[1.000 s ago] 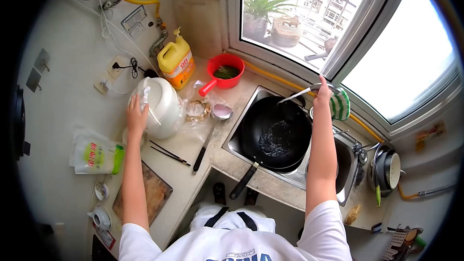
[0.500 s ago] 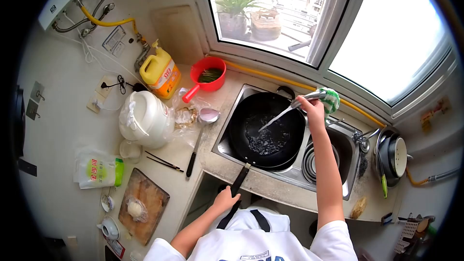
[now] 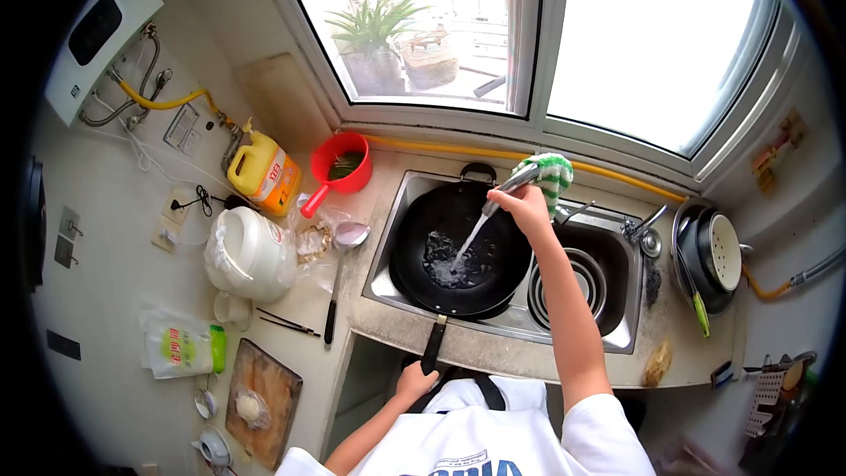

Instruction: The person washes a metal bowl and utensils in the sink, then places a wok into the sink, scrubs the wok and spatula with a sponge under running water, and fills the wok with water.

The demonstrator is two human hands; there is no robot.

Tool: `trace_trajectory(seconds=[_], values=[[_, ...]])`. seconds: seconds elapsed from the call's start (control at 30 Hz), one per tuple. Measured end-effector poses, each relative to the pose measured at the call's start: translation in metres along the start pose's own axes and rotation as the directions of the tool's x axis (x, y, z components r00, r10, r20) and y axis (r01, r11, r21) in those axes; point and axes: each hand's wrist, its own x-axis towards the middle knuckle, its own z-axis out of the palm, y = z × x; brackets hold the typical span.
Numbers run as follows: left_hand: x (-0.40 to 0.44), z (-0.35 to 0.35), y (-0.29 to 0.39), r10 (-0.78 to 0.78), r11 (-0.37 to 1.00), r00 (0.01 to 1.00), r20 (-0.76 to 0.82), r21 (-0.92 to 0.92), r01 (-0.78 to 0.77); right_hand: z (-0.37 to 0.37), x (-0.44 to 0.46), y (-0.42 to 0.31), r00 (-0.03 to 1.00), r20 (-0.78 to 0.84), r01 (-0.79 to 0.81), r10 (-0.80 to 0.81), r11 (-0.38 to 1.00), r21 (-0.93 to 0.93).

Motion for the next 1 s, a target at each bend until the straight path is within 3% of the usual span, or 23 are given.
trace_trajectory(seconds=[0.17,0.33,0.43,0.53,0.7,0.77,1.0], values=[[0.002,0.002,-0.003,-0.033,0.999,0.999,0.016,0.017,0.033,-0.009,-0.005,-0.020,0.983,0.100,-0.155,0.153,0.988,0.007],[0.003,0.001,0.001,-0.042,0.995,0.999,0.011,0.090,0.041,0.007,0.010,-0.035,0.969,0.027,-0.245,0.244,0.969,0.016],[0.007,0.007,-0.008,-0.037,0.999,0.999,0.008,0.015,0.037,0.014,0.029,-0.030,0.967,0.039,-0.255,0.253,0.964,0.070],[0.005,-0.004,0.000,-0.047,0.997,0.996,0.076,0.062,0.043,0.029,0.052,-0.026,0.964,-0.105,-0.230,0.243,0.966,0.121],[0.008,-0.002,-0.007,-0.028,0.990,1.000,0.011,0.142,0.026,0.049,0.095,-0.015,0.894,-0.348,-0.270,0.284,0.959,0.089],[0.008,0.000,-0.008,0.014,0.989,0.999,-0.047,0.147,-0.007,0.049,0.095,-0.016,0.894,-0.334,-0.291,0.300,0.954,0.076],[0.000,-0.009,0.004,-0.023,0.993,0.999,0.032,0.118,0.019,0.026,0.039,-0.017,0.963,-0.148,-0.227,0.226,0.974,0.009]])
